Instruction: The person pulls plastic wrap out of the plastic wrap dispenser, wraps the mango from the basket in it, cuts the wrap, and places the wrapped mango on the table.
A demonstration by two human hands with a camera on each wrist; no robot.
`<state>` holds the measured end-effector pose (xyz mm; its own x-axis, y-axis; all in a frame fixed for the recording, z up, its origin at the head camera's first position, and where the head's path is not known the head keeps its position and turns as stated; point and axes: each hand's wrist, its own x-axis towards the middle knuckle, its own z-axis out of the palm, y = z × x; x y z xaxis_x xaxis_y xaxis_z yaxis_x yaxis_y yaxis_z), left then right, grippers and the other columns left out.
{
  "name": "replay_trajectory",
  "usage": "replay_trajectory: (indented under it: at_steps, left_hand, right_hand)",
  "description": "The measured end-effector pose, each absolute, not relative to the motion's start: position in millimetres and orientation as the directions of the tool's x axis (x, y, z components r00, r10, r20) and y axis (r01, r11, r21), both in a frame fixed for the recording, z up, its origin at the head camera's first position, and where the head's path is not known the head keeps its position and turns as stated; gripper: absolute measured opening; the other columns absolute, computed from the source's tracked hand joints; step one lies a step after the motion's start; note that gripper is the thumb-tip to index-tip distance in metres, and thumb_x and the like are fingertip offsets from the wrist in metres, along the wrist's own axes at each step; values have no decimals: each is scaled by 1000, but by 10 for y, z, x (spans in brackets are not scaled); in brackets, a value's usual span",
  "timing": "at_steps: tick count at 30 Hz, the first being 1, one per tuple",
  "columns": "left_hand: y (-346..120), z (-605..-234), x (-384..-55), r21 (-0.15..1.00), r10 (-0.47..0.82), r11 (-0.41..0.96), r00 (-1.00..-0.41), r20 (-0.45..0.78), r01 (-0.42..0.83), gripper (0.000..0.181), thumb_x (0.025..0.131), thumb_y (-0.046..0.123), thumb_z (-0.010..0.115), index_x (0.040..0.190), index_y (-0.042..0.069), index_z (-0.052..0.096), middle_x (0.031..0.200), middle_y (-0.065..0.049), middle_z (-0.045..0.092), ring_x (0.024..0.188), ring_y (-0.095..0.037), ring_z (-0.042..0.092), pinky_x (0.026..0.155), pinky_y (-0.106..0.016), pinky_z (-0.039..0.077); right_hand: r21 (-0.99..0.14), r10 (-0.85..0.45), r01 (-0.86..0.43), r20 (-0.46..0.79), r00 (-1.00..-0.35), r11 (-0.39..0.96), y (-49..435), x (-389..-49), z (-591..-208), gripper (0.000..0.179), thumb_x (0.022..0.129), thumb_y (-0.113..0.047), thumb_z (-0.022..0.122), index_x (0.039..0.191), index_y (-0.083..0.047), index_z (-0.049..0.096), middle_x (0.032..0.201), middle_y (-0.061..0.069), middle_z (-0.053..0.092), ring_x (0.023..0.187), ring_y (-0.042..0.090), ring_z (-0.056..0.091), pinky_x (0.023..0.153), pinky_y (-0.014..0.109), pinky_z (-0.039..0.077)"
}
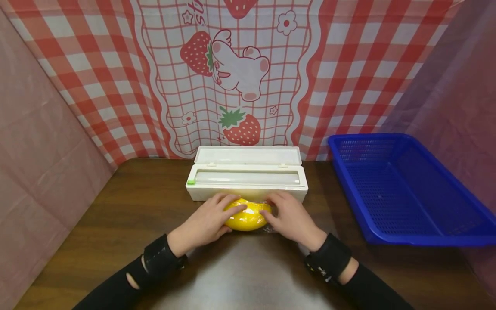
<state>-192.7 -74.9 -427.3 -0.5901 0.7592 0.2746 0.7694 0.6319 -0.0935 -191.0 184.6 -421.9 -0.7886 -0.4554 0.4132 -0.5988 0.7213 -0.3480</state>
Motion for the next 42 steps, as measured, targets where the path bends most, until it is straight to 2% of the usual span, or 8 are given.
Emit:
replay_trajectory:
  at_steps: [4,10,16,21,25,28,35,42]
  left_hand:
    - [-755,-4280,-1953,-15,752,633,-611,248,774,76,73,37,74,139,20,39,139,-4,37,122,-23,35,94,-37,39]
    - [-798,-4297,-1962,71,726,650,-645,239,757,79,75,39,72,139,11,37,141,-7,35,125,-20,32,99,-32,33]
    - [-837,-4341,-1953,84,681,699,-697,226,710,87,70,43,75,143,19,33,142,-9,29,119,-26,35,85,-32,44]
    - [-854,-4355,-1947,109,633,738,-738,233,666,83,70,37,76,142,29,35,138,-11,32,111,-29,39,74,-32,49]
    - [-860,-4312,-1943,137,628,733,-740,243,667,79,73,42,72,142,27,37,135,-9,37,106,-26,43,77,-33,47]
    - [-875,-4247,-1935,230,612,719,-755,237,655,77,76,50,67,141,24,37,133,-5,41,105,-21,45,84,-35,44]
    - [-952,-4140,-1971,462,568,624,-772,284,629,74,78,57,60,137,17,40,125,5,47,98,-9,46,84,-29,42]
    - [-1016,-4141,-1992,544,547,613,-805,229,572,76,74,53,67,135,18,40,124,8,48,100,-8,46,88,-29,40]
  right_hand:
    - [-243,-595,-720,426,-682,651,1789,-1886,-4270,48,78,-39,69,115,-10,60,112,1,56,104,13,49,86,32,43]
    - [-242,-600,-683,339,-725,689,1772,-1901,-4315,61,71,-43,74,121,-12,56,119,2,52,109,16,46,90,33,41]
    - [-254,-588,-655,295,-753,712,1760,-1954,-4351,68,67,-38,79,125,-15,53,124,2,50,113,17,44,91,35,40]
    - [-260,-617,-676,278,-736,689,1773,-2000,-4384,71,64,-26,82,127,-15,51,129,4,47,117,19,40,95,36,37]
    - [-260,-648,-715,303,-699,649,1799,-2039,-4397,75,62,-23,83,128,-14,49,131,5,45,118,19,38,97,36,35]
    - [-262,-655,-734,334,-678,626,1842,-2046,-4402,78,62,-26,83,130,-13,47,131,5,43,118,19,38,96,37,35]
    - [-359,-606,-720,389,-694,594,1892,-2035,-4361,74,66,-29,80,131,-13,47,129,2,46,114,16,42,93,35,39]
    - [-540,-525,-631,359,-772,558,1905,-2022,-4334,58,71,-34,77,123,-23,52,117,-9,53,94,8,51,75,27,47]
